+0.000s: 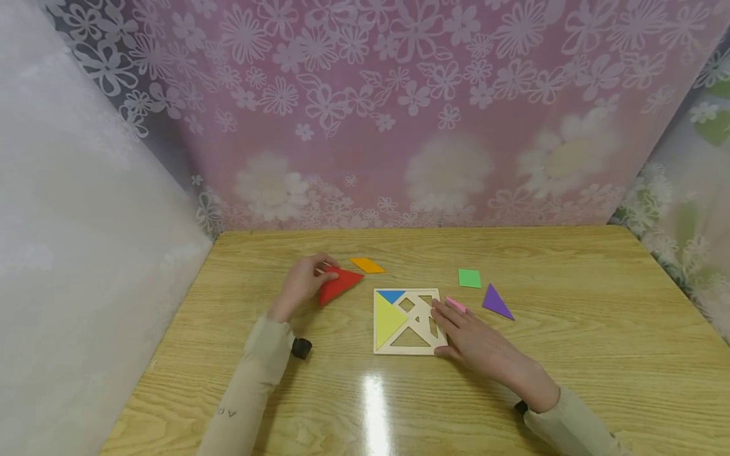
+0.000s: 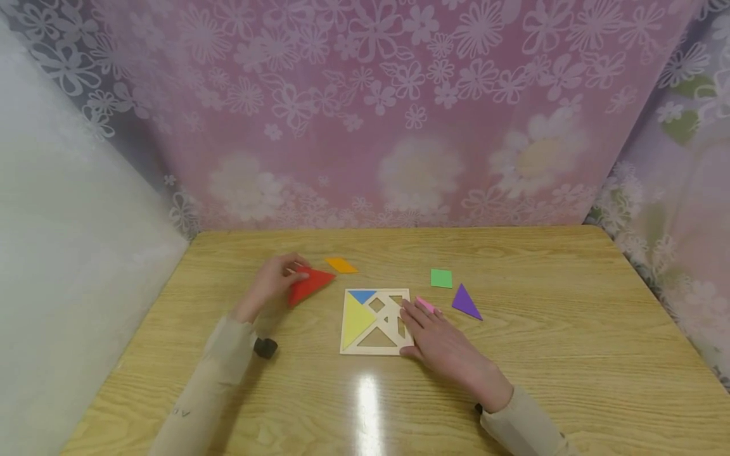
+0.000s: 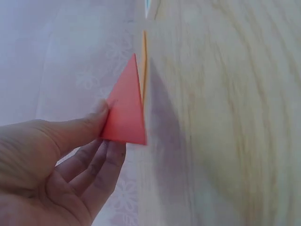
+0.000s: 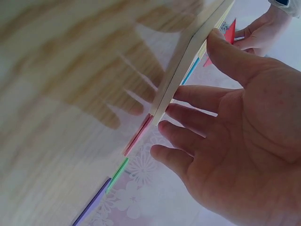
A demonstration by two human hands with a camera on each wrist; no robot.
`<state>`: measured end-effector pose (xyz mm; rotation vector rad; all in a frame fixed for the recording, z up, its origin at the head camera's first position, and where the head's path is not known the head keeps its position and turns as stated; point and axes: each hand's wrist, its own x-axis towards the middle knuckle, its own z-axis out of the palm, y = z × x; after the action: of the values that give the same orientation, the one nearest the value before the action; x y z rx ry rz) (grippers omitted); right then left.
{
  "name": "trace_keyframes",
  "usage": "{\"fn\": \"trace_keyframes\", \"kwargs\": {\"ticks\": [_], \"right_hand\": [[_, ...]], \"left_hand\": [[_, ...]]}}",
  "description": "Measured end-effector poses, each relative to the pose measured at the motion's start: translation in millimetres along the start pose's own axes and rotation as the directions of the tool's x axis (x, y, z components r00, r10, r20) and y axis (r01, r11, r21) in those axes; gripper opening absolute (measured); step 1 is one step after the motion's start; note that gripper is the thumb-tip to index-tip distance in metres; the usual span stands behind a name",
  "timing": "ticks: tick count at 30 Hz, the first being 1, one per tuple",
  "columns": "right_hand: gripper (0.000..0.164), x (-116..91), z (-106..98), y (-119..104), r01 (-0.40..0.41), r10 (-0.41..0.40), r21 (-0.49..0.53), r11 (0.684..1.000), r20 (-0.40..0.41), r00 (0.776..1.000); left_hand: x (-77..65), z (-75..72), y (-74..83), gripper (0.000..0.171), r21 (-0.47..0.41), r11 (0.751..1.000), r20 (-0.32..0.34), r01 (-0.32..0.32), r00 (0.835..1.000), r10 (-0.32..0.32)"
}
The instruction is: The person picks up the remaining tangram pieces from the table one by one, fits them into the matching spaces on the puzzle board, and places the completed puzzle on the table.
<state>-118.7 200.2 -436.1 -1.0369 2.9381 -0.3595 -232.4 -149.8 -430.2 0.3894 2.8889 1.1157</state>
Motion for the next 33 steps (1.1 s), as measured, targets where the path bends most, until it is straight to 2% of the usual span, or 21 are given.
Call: {"fn": "trace_keyframes", "kwargs": {"ticks": [7,17,23,28,33], "right_hand": [[0.066,0,-1,0,0.008,-0.008,0.002,1.000,0.000,1.000],[0.066,0,0,0,0.003,-0.003,0.015,1.000,-0.002,1.000],[0.066,0,-2,-1,-0.007,0.007,0.029,1.000,0.009,1.000],[0.066,0,-2,-1,-0.007,0.006,0.027,1.000,0.012,1.000],[0.067,0,-2,-1,-0.006,0.006,0.031,1.000,0.004,1.000]], "left_hand": [[-6.3,1.9,18.4,0.018,-0.027,0.999,-0.052,-0.044,0.998,0.042],[-12.5,13.9,48.0,0.015,-0.078,0.992,-0.071,-0.101,0.993,0.096],[-14.9,21.6,61.4,0.014,-0.117,0.990,-0.053,-0.084,0.996,0.078],[-16.2,26.2,68.0,0.013,-0.115,0.988,-0.023,-0.104,0.994,0.102],[-18.4,30.9,74.0,0.014,-0.150,0.985,0.020,-0.088,0.996,0.092]]}}
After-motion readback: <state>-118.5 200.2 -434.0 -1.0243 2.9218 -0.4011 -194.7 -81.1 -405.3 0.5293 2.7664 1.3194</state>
